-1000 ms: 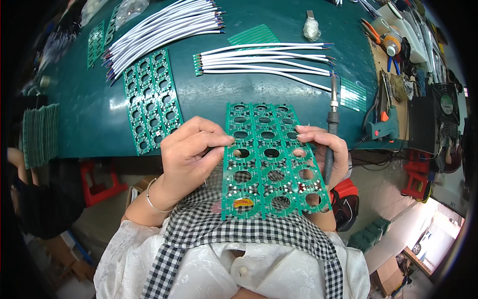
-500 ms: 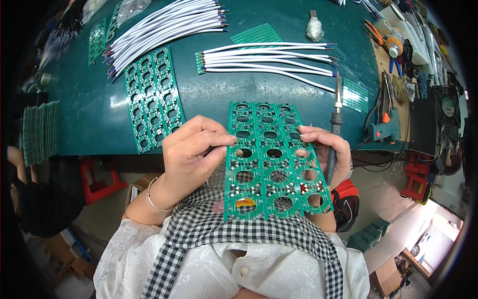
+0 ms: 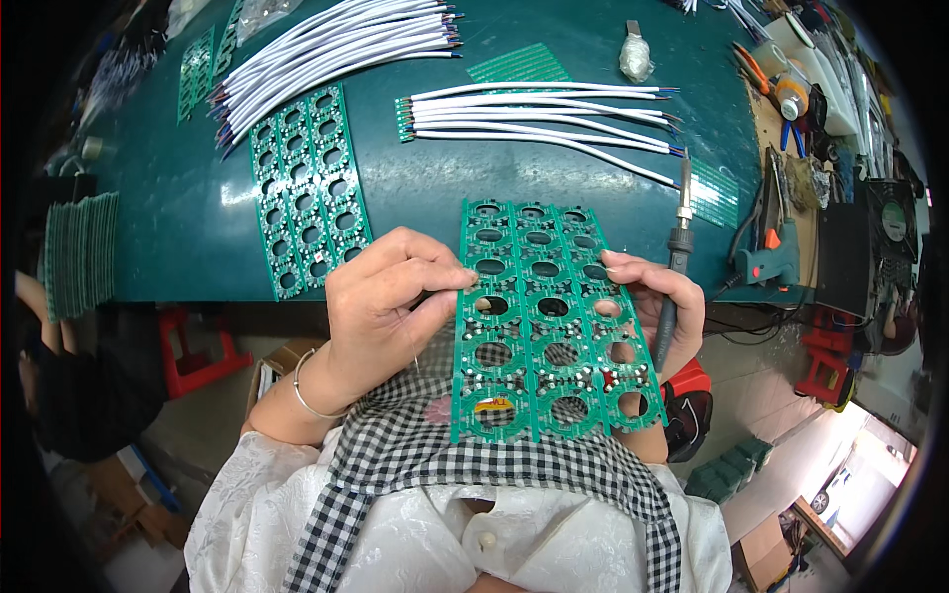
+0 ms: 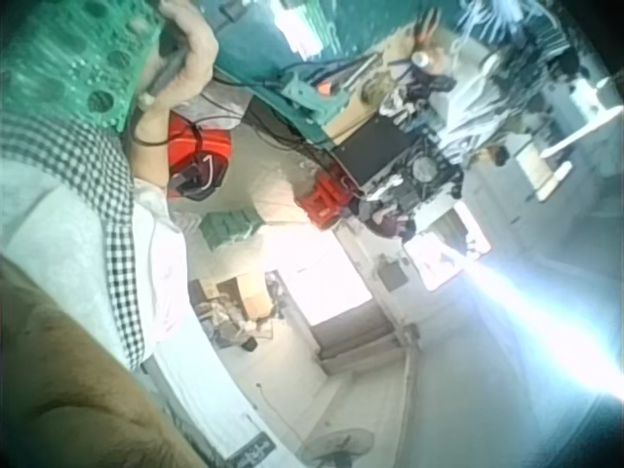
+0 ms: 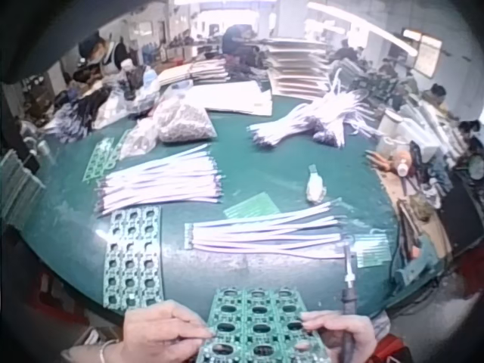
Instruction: The person picks up circuit board panels from the table, solders components onto them using a soldering iron, scrapes a board with a wrapped utility blade, and holds up the board.
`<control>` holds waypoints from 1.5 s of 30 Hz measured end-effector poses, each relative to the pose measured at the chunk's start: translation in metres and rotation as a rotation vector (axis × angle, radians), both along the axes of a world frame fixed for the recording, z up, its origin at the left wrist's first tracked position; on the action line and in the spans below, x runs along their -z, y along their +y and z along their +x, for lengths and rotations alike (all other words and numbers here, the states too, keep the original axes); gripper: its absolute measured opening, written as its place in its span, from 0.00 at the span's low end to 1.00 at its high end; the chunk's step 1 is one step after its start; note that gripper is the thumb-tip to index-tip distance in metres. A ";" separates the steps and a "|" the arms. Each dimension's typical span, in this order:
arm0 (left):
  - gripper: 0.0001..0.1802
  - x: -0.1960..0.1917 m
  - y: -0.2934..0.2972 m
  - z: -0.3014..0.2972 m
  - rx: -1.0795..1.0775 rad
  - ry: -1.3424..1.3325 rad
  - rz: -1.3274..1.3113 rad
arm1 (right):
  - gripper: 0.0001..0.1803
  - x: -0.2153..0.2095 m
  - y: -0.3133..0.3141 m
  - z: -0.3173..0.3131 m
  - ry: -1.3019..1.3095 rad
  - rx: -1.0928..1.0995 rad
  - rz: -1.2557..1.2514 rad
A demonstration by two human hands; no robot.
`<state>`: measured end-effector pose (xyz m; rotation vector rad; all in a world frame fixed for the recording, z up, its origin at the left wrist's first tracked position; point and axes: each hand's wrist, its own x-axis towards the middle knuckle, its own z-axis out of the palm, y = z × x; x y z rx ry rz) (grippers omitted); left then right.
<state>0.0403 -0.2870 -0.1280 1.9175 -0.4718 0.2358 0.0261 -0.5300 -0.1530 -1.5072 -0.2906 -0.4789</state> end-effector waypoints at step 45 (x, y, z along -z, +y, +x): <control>0.20 -0.028 0.001 -0.011 0.156 -0.153 0.002 | 0.20 -0.001 -0.003 -0.003 0.040 0.010 -0.017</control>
